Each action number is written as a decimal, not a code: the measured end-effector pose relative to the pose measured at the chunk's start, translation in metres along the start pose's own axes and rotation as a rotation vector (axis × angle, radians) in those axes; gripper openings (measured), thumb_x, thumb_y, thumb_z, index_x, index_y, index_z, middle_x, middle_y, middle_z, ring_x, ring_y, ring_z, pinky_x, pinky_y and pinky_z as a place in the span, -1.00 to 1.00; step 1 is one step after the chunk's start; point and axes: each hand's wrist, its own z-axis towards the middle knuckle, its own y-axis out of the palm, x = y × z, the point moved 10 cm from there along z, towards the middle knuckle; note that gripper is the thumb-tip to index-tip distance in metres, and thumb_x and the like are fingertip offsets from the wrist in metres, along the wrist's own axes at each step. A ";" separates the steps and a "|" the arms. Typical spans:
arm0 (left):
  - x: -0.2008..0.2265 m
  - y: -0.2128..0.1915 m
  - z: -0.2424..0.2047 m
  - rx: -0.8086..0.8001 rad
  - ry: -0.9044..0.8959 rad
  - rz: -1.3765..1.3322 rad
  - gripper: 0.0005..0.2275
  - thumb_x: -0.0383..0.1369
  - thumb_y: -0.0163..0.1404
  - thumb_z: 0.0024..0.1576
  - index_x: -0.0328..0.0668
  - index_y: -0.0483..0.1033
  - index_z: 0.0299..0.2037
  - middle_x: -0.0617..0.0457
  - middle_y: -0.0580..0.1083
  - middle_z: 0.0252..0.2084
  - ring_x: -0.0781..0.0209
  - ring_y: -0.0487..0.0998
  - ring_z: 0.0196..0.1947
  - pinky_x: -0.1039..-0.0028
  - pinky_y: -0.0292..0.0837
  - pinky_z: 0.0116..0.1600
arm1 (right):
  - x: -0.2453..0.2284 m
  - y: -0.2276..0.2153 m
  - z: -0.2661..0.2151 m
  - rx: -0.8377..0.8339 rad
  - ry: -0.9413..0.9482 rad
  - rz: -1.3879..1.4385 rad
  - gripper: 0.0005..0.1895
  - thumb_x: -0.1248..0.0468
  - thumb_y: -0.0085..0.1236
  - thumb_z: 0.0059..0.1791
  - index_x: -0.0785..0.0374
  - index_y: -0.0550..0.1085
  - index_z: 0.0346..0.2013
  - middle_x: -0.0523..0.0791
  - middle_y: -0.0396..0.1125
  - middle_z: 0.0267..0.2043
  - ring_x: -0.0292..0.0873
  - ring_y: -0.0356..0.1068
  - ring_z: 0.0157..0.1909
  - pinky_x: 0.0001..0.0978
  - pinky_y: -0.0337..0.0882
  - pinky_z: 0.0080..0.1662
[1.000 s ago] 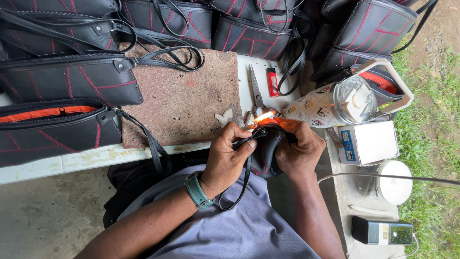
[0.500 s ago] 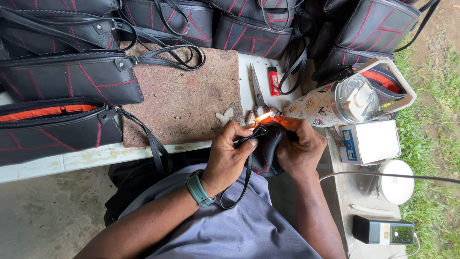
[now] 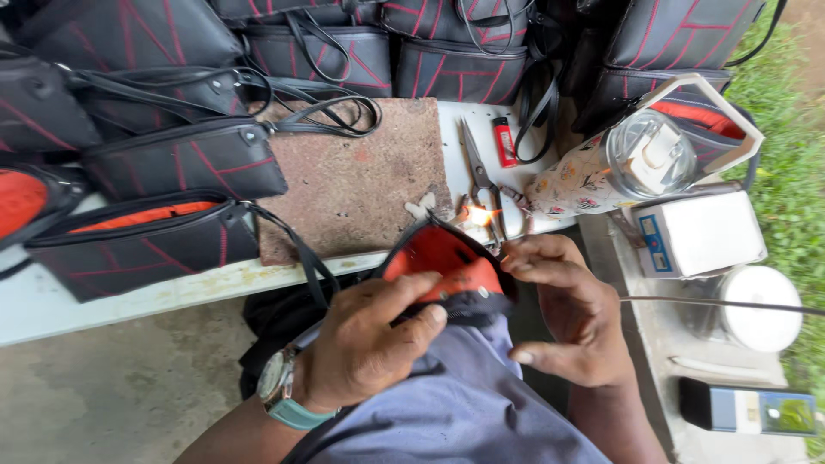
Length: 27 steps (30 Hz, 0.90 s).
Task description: The person repeatedly picks up small black handbags with red stitching from a table, uses shears to trim threads, and uses a lighter to melt and seal the cut ends. The person then places the finished handbags back on the table.
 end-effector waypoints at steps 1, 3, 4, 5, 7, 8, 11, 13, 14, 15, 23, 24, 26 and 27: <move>0.003 -0.006 0.001 -0.022 0.037 0.070 -0.80 -0.52 0.16 0.13 -0.31 0.46 -0.08 -0.36 0.51 -0.03 -0.05 0.58 -0.35 0.28 0.52 -0.33 | -0.006 0.004 0.001 -0.011 -0.021 0.036 -0.38 0.39 0.48 -0.30 0.39 0.44 0.01 0.04 0.23 0.18 -0.04 0.28 0.26 -0.15 0.19 0.36; 0.003 -0.013 0.000 -0.059 0.047 0.209 -0.83 -0.50 0.16 0.13 -0.30 0.49 -0.12 -0.34 0.51 -0.03 -0.01 0.55 -0.39 0.31 0.49 -0.36 | -0.025 0.013 0.003 0.066 -0.189 -0.260 -0.52 0.41 0.41 -0.16 0.32 0.46 0.02 -0.07 0.40 0.03 -0.14 0.39 0.06 -0.26 0.32 0.20; 0.003 -0.016 -0.001 -0.077 0.051 0.279 -0.85 -0.49 0.16 0.12 -0.29 0.51 -0.14 -0.33 0.51 -0.03 0.01 0.54 -0.42 0.33 0.48 -0.37 | -0.035 0.019 0.003 0.108 -0.270 -0.406 -0.59 0.42 0.38 -0.10 0.28 0.47 0.02 -0.12 0.49 -0.05 -0.19 0.45 -0.04 -0.31 0.39 0.12; 0.004 -0.017 -0.003 -0.097 0.047 0.307 -0.87 -0.48 0.16 0.13 -0.27 0.51 -0.17 -0.32 0.51 -0.03 0.02 0.53 -0.42 0.34 0.47 -0.37 | -0.043 0.030 0.004 0.069 -0.324 -0.518 -0.57 0.42 0.34 -0.14 0.28 0.46 0.01 -0.12 0.50 -0.07 -0.15 0.45 -0.04 -0.25 0.34 0.13; 0.003 -0.019 -0.006 -0.136 0.035 0.361 -0.91 -0.46 0.16 0.14 -0.21 0.51 -0.23 -0.28 0.52 -0.02 0.03 0.51 -0.43 0.34 0.45 -0.37 | -0.054 0.054 0.005 -0.009 -0.429 -0.746 -0.53 0.43 0.27 -0.22 0.26 0.43 -0.02 -0.11 0.52 -0.11 -0.08 0.45 -0.04 -0.13 0.22 0.14; 0.003 -0.020 -0.007 -0.145 0.036 0.387 -0.91 -0.46 0.17 0.15 -0.21 0.51 -0.26 -0.27 0.53 -0.03 0.05 0.49 -0.45 0.35 0.42 -0.38 | -0.056 0.061 0.008 -0.013 -0.466 -0.754 -0.52 0.44 0.26 -0.20 0.26 0.41 0.00 -0.14 0.51 -0.07 -0.08 0.45 -0.03 -0.13 0.22 0.14; 0.002 -0.023 -0.010 -0.159 0.032 0.426 -0.90 -0.46 0.18 0.15 -0.22 0.49 -0.30 -0.27 0.53 -0.03 0.09 0.45 -0.48 0.36 0.38 -0.41 | -0.063 0.078 0.013 -0.028 -0.550 -0.795 -0.46 0.44 0.25 -0.18 0.25 0.36 0.08 -0.17 0.48 0.00 -0.09 0.43 0.01 -0.12 0.21 0.12; 0.001 -0.023 -0.010 -0.162 0.025 0.420 -0.91 -0.46 0.17 0.15 -0.23 0.50 -0.27 -0.27 0.52 -0.03 0.07 0.47 -0.45 0.36 0.40 -0.39 | -0.068 0.084 0.015 -0.039 -0.583 -0.830 -0.42 0.44 0.26 -0.18 0.25 0.34 0.12 -0.15 0.47 0.01 -0.09 0.41 0.01 -0.10 0.21 0.11; 0.000 -0.024 -0.011 -0.160 0.029 0.421 -0.91 -0.47 0.16 0.14 -0.23 0.50 -0.26 -0.27 0.52 -0.03 0.07 0.47 -0.44 0.36 0.40 -0.39 | -0.069 0.087 0.016 -0.037 -0.578 -0.861 -0.40 0.43 0.25 -0.21 0.24 0.35 0.12 -0.15 0.48 0.00 -0.07 0.40 0.01 -0.07 0.20 0.10; 0.000 -0.025 -0.012 -0.160 0.032 0.420 -0.91 -0.47 0.16 0.14 -0.24 0.50 -0.24 -0.27 0.51 -0.04 0.06 0.47 -0.44 0.36 0.40 -0.38 | -0.069 0.090 0.017 -0.035 -0.571 -0.893 -0.39 0.42 0.24 -0.24 0.23 0.36 0.11 -0.15 0.48 -0.01 -0.05 0.39 0.02 -0.04 0.20 0.09; -0.003 -0.029 -0.019 -0.120 0.074 0.467 -0.85 -0.55 0.13 0.15 -0.24 0.44 -0.14 -0.35 0.51 0.00 0.10 0.44 -0.44 0.39 0.40 -0.38 | -0.061 0.064 0.004 0.118 -0.525 -0.787 -0.53 0.47 0.29 -0.15 0.27 0.33 -0.01 -0.06 0.47 -0.07 -0.01 0.47 0.02 -0.04 0.35 0.07; -0.002 -0.031 -0.020 -0.113 0.084 0.486 -0.84 -0.55 0.14 0.15 -0.24 0.45 -0.13 -0.35 0.51 0.01 0.11 0.43 -0.45 0.40 0.38 -0.39 | -0.057 0.053 0.000 0.167 -0.506 -0.686 -0.56 0.49 0.30 -0.08 0.30 0.33 0.02 -0.07 0.47 -0.10 -0.08 0.52 -0.04 -0.12 0.42 0.05; 0.000 -0.036 -0.021 -0.107 0.109 0.511 -0.83 -0.54 0.15 0.14 -0.24 0.45 -0.12 -0.37 0.50 0.02 0.12 0.40 -0.46 0.42 0.36 -0.40 | -0.036 0.034 -0.005 0.247 -0.366 -0.607 -0.59 0.48 0.37 -0.06 0.34 0.36 0.00 -0.08 0.50 -0.20 -0.20 0.50 -0.26 -0.31 0.37 -0.16; 0.001 -0.037 -0.023 -0.105 0.119 0.517 -0.83 -0.53 0.16 0.14 -0.25 0.44 -0.13 -0.38 0.50 0.02 0.12 0.40 -0.47 0.41 0.34 -0.41 | -0.021 0.026 -0.007 0.271 -0.245 -0.628 -0.58 0.45 0.42 -0.10 0.34 0.38 -0.06 -0.08 0.52 -0.28 -0.25 0.44 -0.41 -0.42 0.25 -0.33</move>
